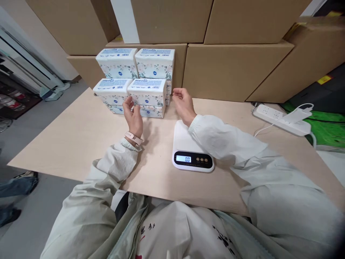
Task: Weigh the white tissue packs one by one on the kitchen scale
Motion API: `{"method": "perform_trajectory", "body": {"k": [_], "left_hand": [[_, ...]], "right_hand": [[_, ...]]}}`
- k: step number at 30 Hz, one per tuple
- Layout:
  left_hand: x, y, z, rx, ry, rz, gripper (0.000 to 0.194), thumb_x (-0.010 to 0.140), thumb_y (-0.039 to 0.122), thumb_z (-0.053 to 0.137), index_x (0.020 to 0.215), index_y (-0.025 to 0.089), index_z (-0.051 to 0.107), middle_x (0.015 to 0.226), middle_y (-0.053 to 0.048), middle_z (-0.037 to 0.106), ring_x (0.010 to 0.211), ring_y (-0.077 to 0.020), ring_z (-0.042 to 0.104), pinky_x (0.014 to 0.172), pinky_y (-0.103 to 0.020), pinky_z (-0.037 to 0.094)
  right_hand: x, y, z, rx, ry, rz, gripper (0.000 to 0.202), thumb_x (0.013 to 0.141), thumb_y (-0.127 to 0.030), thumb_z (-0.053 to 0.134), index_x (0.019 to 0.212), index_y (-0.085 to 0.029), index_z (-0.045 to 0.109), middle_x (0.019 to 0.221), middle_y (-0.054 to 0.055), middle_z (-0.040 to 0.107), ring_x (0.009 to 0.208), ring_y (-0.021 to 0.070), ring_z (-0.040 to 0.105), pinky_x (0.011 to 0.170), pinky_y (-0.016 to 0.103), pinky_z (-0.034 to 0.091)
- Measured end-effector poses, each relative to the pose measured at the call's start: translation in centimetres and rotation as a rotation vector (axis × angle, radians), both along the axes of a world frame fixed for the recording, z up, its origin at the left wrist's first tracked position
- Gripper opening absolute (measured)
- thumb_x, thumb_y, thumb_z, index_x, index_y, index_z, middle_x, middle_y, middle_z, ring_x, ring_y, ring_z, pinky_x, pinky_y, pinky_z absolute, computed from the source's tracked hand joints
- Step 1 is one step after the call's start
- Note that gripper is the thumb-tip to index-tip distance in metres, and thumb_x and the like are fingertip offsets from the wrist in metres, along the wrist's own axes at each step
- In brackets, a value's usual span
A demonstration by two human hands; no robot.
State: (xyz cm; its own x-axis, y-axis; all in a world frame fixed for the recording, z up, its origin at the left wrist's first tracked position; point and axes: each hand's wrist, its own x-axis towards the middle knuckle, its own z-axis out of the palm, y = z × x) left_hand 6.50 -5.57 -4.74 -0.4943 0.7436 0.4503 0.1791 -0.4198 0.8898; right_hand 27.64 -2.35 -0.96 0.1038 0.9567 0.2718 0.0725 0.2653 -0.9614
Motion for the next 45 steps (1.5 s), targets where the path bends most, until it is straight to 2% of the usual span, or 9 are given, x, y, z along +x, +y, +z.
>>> {"method": "perform_trajectory", "body": {"k": [7, 13, 20, 23, 30, 34, 39, 42, 45], "left_hand": [[0.2, 0.8, 0.3, -0.031, -0.04, -0.048, 0.055, 0.094, 0.037, 0.074, 0.143, 0.024, 0.053, 0.157, -0.016, 0.053, 0.149, -0.0262, 0.054, 0.127, -0.039, 0.044], [0.2, 1.3, 0.9, -0.155, -0.136, -0.076, 0.059, 0.096, 0.034, 0.07, 0.15, 0.021, 0.051, 0.126, -0.01, 0.068, 0.125, -0.0241, 0.068, 0.112, -0.036, 0.053], [0.1, 1.5, 1.2, -0.062, 0.018, 0.04, 0.028, 0.093, 0.026, 0.072, 0.12, 0.02, 0.068, 0.138, -0.011, 0.06, 0.146, -0.0276, 0.05, 0.13, -0.041, 0.037], [0.5, 1.1, 1.3, -0.07, 0.045, -0.014, 0.035, 0.093, 0.024, 0.073, 0.126, 0.021, 0.063, 0.142, -0.012, 0.059, 0.145, -0.0281, 0.051, 0.13, -0.044, 0.037], [0.1, 0.9, 1.4, -0.04, -0.089, -0.113, 0.049, 0.097, 0.057, 0.072, 0.13, 0.023, 0.06, 0.135, -0.011, 0.064, 0.137, -0.0266, 0.061, 0.122, -0.042, 0.049], [0.9, -0.7, 2.7, 0.006, -0.06, -0.42, 0.062, 0.091, 0.077, 0.071, 0.126, 0.026, 0.07, 0.149, -0.01, 0.064, 0.153, -0.0311, 0.052, 0.13, -0.044, 0.044], [4.1, -8.0, 4.2, -0.019, -0.02, -0.666, 0.052, 0.103, 0.067, 0.065, 0.146, 0.037, 0.067, 0.165, -0.002, 0.055, 0.166, -0.0296, 0.04, 0.137, -0.045, 0.038], [6.1, -12.3, 3.5, -0.02, 0.033, -0.789, 0.059, 0.106, 0.058, 0.066, 0.16, 0.037, 0.056, 0.175, -0.003, 0.045, 0.167, -0.0318, 0.038, 0.139, -0.048, 0.038], [7.3, -14.3, 2.1, -0.006, 0.102, -0.886, 0.064, 0.109, 0.05, 0.062, 0.169, 0.036, 0.047, 0.179, -0.004, 0.039, 0.167, -0.032, 0.038, 0.14, -0.05, 0.035]], "right_hand": [[-0.2, 0.6, -1.1, 0.009, 0.023, 0.04, 0.021, 0.087, -0.023, 0.064, 0.108, -0.024, 0.067, 0.118, 0.005, 0.076, 0.115, 0.0216, 0.07, 0.124, 0.05, 0.051], [-0.1, 0.8, -1.4, -0.075, 0.078, 0.03, 0.021, 0.091, -0.027, 0.061, 0.11, -0.024, 0.068, 0.123, 0.006, 0.076, 0.116, 0.0204, 0.069, 0.123, 0.048, 0.05], [-0.4, 2.6, -2.2, -0.163, 0.119, 0.065, 0.032, 0.096, -0.054, 0.063, 0.114, -0.028, 0.068, 0.133, 0.006, 0.074, 0.129, 0.0251, 0.065, 0.126, 0.055, 0.047], [-1.1, 3.1, -2.5, -0.212, 0.137, 0.125, 0.044, 0.094, -0.069, 0.063, 0.111, -0.029, 0.068, 0.135, 0.007, 0.074, 0.135, 0.0285, 0.063, 0.128, 0.062, 0.044], [-2.1, 1.4, -0.6, -0.305, 0.076, 0.221, 0.075, 0.097, -0.082, 0.046, 0.152, -0.031, 0.056, 0.175, 0.004, 0.047, 0.164, 0.0321, 0.041, 0.138, 0.066, 0.03], [-0.8, -1.5, 1.4, -0.265, 0.044, 0.298, 0.08, 0.1, -0.082, 0.04, 0.164, -0.033, 0.045, 0.181, -0.001, 0.037, 0.169, 0.0306, 0.034, 0.142, 0.062, 0.026], [5.3, -10.0, 3.8, -0.093, -0.062, 0.291, 0.073, 0.103, -0.081, 0.043, 0.163, -0.041, 0.047, 0.178, -0.005, 0.043, 0.169, 0.0276, 0.036, 0.143, 0.056, 0.028], [9.3, -16.0, 3.4, -0.024, -0.135, 0.234, 0.067, 0.107, -0.076, 0.041, 0.166, -0.045, 0.043, 0.176, -0.006, 0.047, 0.168, 0.0256, 0.038, 0.142, 0.053, 0.032], [11.5, -19.8, 1.1, -0.043, -0.166, 0.174, 0.066, 0.109, -0.073, 0.04, 0.168, -0.044, 0.041, 0.179, -0.006, 0.043, 0.171, 0.025, 0.033, 0.144, 0.054, 0.026]]}}
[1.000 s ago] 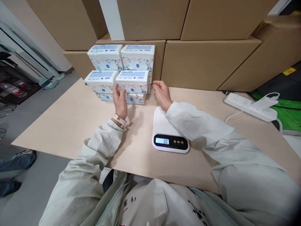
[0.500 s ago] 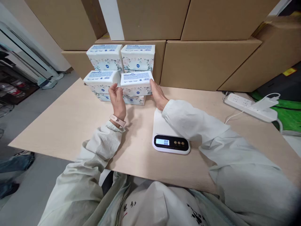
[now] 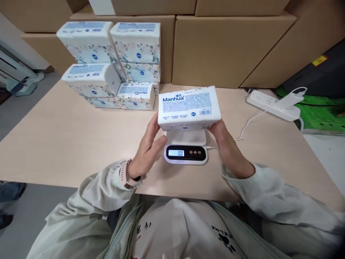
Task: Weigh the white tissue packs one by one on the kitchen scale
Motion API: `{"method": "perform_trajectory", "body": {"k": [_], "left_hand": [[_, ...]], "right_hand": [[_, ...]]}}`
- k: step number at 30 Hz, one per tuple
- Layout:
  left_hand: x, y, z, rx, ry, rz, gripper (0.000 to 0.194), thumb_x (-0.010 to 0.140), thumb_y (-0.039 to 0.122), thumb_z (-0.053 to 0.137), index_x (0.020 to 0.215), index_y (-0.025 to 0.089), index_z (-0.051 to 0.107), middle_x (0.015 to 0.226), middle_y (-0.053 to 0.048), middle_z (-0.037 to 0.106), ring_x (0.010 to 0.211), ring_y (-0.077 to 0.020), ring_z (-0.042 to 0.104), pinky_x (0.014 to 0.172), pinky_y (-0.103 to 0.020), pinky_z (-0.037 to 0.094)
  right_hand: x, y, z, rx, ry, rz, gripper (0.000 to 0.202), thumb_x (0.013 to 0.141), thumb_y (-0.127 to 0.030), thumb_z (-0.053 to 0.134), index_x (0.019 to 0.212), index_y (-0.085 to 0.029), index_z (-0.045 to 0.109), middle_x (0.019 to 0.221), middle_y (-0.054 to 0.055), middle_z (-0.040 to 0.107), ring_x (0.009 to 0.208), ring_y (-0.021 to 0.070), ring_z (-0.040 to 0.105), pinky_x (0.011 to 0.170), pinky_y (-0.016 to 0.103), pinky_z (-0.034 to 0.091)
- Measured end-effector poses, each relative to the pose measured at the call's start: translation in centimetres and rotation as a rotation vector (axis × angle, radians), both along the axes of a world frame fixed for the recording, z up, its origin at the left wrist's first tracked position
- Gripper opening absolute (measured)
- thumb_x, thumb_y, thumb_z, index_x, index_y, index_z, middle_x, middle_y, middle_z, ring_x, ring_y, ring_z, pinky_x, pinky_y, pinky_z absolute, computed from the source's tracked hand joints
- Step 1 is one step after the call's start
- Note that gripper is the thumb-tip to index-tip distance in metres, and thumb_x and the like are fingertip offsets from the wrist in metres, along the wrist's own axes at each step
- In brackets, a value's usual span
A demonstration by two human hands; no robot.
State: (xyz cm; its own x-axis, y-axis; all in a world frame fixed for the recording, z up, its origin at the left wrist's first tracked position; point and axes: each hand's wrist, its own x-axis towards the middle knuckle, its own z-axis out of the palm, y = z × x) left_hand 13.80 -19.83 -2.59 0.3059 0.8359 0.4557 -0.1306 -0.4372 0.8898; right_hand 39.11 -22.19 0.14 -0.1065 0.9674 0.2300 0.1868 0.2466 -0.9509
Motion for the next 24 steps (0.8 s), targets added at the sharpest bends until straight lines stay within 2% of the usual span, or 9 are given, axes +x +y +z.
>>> {"method": "perform_trajectory", "body": {"k": [2, 4, 8, 10, 14, 18, 24], "left_hand": [[0.3, 0.0, -0.7, 0.009, 0.04, -0.027, 0.065, 0.11, 0.048, 0.062, 0.171, 0.036, 0.044, 0.179, -0.005, 0.039, 0.166, -0.0321, 0.039, 0.14, -0.051, 0.034], [0.4, 0.5, -1.3, 0.01, 0.079, -0.021, 0.066, 0.11, 0.047, 0.063, 0.171, 0.036, 0.044, 0.178, -0.006, 0.041, 0.165, -0.0321, 0.04, 0.14, -0.052, 0.035], [0.5, 1.5, -2.6, -0.012, 0.148, 0.014, 0.064, 0.11, 0.05, 0.061, 0.17, 0.036, 0.045, 0.176, -0.008, 0.043, 0.163, -0.0326, 0.044, 0.137, -0.055, 0.037], [0.6, 1.8, -3.4, -0.033, 0.129, 0.1, 0.06, 0.111, 0.054, 0.059, 0.167, 0.035, 0.05, 0.174, -0.009, 0.046, 0.162, -0.0332, 0.045, 0.136, -0.057, 0.038], [0.5, 2.4, -4.5, -0.09, 0.018, 0.361, 0.057, 0.108, 0.065, 0.058, 0.156, 0.033, 0.06, 0.171, -0.009, 0.049, 0.161, -0.0328, 0.047, 0.136, -0.055, 0.038], [-0.1, 2.8, -4.9, -0.194, -0.065, 0.416, 0.06, 0.105, 0.072, 0.057, 0.151, 0.033, 0.062, 0.168, -0.008, 0.052, 0.156, -0.032, 0.053, 0.133, -0.053, 0.042], [-0.5, 2.6, -4.7, -0.274, -0.096, 0.352, 0.062, 0.104, 0.076, 0.054, 0.146, 0.033, 0.066, 0.165, -0.008, 0.057, 0.154, -0.0309, 0.056, 0.129, -0.05, 0.047]], "right_hand": [[0.6, -1.0, -1.8, -0.027, -0.008, -0.031, 0.066, 0.109, -0.072, 0.04, 0.169, -0.044, 0.04, 0.18, -0.005, 0.041, 0.172, 0.0251, 0.031, 0.146, 0.056, 0.021], [0.8, -1.0, -3.1, -0.048, -0.009, -0.032, 0.068, 0.109, -0.072, 0.039, 0.17, -0.043, 0.039, 0.179, -0.004, 0.043, 0.171, 0.0254, 0.033, 0.145, 0.056, 0.024], [1.1, -0.1, -4.2, -0.067, 0.003, -0.018, 0.069, 0.109, -0.074, 0.038, 0.168, -0.039, 0.045, 0.173, -0.001, 0.051, 0.167, 0.026, 0.041, 0.142, 0.055, 0.031], [1.5, 0.1, -4.6, -0.07, 0.012, -0.094, 0.069, 0.107, -0.075, 0.042, 0.165, -0.038, 0.05, 0.173, 0.0, 0.052, 0.168, 0.0272, 0.04, 0.143, 0.056, 0.029], [2.3, -0.3, -5.8, -0.034, 0.08, -0.385, 0.065, 0.107, -0.073, 0.045, 0.159, -0.036, 0.057, 0.165, 0.004, 0.061, 0.162, 0.0302, 0.049, 0.139, 0.062, 0.032], [2.8, -0.5, -6.0, 0.036, 0.166, -0.561, 0.056, 0.107, -0.069, 0.048, 0.148, -0.035, 0.065, 0.151, 0.007, 0.07, 0.15, 0.0331, 0.062, 0.134, 0.066, 0.038], [2.8, -0.1, -5.7, 0.101, 0.217, -0.612, 0.051, 0.107, -0.066, 0.047, 0.141, -0.034, 0.068, 0.142, 0.005, 0.074, 0.137, 0.0298, 0.07, 0.13, 0.065, 0.042]]}}
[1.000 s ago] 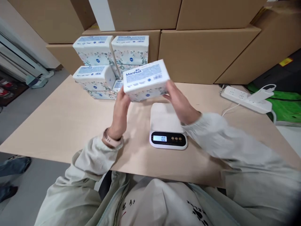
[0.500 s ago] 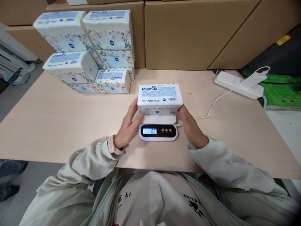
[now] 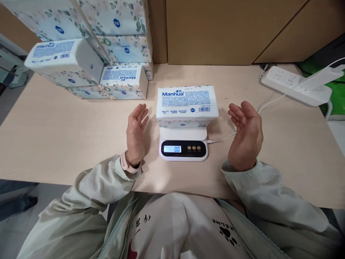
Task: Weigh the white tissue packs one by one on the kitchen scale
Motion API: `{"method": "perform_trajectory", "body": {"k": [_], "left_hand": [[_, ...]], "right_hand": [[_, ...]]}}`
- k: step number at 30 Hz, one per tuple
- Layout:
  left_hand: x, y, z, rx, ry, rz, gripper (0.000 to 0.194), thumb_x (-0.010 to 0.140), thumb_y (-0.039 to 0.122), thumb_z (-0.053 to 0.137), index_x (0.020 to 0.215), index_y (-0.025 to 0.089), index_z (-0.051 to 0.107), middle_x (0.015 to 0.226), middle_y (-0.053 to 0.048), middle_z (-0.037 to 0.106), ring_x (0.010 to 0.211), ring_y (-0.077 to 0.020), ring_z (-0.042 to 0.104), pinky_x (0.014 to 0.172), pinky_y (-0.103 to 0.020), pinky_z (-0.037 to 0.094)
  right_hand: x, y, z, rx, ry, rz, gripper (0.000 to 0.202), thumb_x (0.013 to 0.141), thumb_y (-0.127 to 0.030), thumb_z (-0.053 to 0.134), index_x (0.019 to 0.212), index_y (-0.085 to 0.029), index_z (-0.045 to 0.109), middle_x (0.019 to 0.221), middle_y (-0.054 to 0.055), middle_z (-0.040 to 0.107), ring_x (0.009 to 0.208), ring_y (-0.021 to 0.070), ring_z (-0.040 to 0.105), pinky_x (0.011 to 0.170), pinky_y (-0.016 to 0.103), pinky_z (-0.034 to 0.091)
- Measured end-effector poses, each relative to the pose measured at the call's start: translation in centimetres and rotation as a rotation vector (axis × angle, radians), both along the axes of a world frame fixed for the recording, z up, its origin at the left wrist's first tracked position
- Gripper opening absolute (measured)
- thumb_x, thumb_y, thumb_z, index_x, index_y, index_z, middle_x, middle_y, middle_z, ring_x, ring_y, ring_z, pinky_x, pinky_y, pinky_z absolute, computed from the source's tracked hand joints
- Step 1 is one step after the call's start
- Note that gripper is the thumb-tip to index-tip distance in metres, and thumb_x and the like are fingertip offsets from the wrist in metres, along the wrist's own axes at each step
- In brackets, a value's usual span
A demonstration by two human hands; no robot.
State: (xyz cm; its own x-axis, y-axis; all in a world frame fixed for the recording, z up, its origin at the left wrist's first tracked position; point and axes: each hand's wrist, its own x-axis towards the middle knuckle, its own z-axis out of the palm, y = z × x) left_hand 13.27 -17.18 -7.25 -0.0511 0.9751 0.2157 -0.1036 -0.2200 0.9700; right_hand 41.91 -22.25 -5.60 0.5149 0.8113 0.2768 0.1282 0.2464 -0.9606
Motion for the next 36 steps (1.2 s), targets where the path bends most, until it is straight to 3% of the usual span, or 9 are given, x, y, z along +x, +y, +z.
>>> {"method": "perform_trajectory", "body": {"k": [5, 9, 17, 22, 25, 36], "left_hand": [[-0.1, 0.1, 0.0, -0.049, -0.026, 0.005, 0.064, 0.103, 0.078, 0.053, 0.142, 0.031, 0.067, 0.162, -0.009, 0.06, 0.153, -0.0309, 0.058, 0.129, -0.048, 0.048], [-0.1, 0.1, 0.0, -0.075, -0.017, 0.012, 0.063, 0.102, 0.079, 0.052, 0.14, 0.031, 0.068, 0.159, -0.008, 0.062, 0.152, -0.0306, 0.058, 0.128, -0.047, 0.049], [-0.2, 0.2, -0.1, -0.106, -0.015, 0.018, 0.064, 0.101, 0.079, 0.052, 0.14, 0.031, 0.068, 0.157, -0.01, 0.063, 0.148, -0.0313, 0.06, 0.122, -0.05, 0.052], [-0.3, 0.3, -0.2, -0.116, -0.032, 0.017, 0.06, 0.103, 0.076, 0.05, 0.138, 0.03, 0.069, 0.155, -0.01, 0.065, 0.143, -0.0296, 0.063, 0.119, -0.048, 0.054], [-0.3, 0.4, -0.4, -0.118, -0.052, 0.022, 0.06, 0.102, 0.075, 0.052, 0.135, 0.029, 0.07, 0.151, -0.011, 0.068, 0.139, -0.029, 0.065, 0.118, -0.048, 0.055], [-0.4, 0.6, -0.5, -0.13, -0.073, 0.026, 0.061, 0.099, 0.077, 0.054, 0.132, 0.029, 0.071, 0.147, -0.01, 0.069, 0.135, -0.029, 0.068, 0.117, -0.048, 0.055]], "right_hand": [[0.1, 0.3, -0.4, -0.006, -0.001, -0.041, 0.052, 0.106, -0.067, 0.045, 0.136, -0.033, 0.069, 0.136, 0.004, 0.077, 0.132, 0.0291, 0.073, 0.127, 0.063, 0.045], [-0.3, 0.3, 0.3, 0.019, 0.0, -0.052, 0.047, 0.106, -0.06, 0.045, 0.134, -0.033, 0.071, 0.135, 0.004, 0.078, 0.134, 0.029, 0.071, 0.128, 0.061, 0.045], [-0.5, 0.5, 1.0, 0.032, -0.014, -0.092, 0.049, 0.105, -0.057, 0.044, 0.136, -0.027, 0.069, 0.138, 0.01, 0.075, 0.138, 0.0312, 0.07, 0.13, 0.06, 0.043], [-0.2, 0.4, 0.9, -0.028, -0.095, -0.077, 0.051, 0.107, -0.06, 0.036, 0.139, -0.034, 0.067, 0.139, 0.007, 0.074, 0.139, 0.0325, 0.069, 0.129, 0.065, 0.043], [-0.3, 0.1, 0.8, -0.043, -0.122, -0.049, 0.054, 0.109, -0.061, 0.033, 0.141, -0.033, 0.067, 0.137, 0.008, 0.074, 0.135, 0.0324, 0.071, 0.127, 0.065, 0.046], [-0.5, -0.5, 0.7, 0.012, -0.009, 0.032, 0.046, 0.109, -0.058, 0.043, 0.134, -0.034, 0.073, 0.13, 0.004, 0.079, 0.129, 0.0294, 0.073, 0.13, 0.063, 0.043]]}}
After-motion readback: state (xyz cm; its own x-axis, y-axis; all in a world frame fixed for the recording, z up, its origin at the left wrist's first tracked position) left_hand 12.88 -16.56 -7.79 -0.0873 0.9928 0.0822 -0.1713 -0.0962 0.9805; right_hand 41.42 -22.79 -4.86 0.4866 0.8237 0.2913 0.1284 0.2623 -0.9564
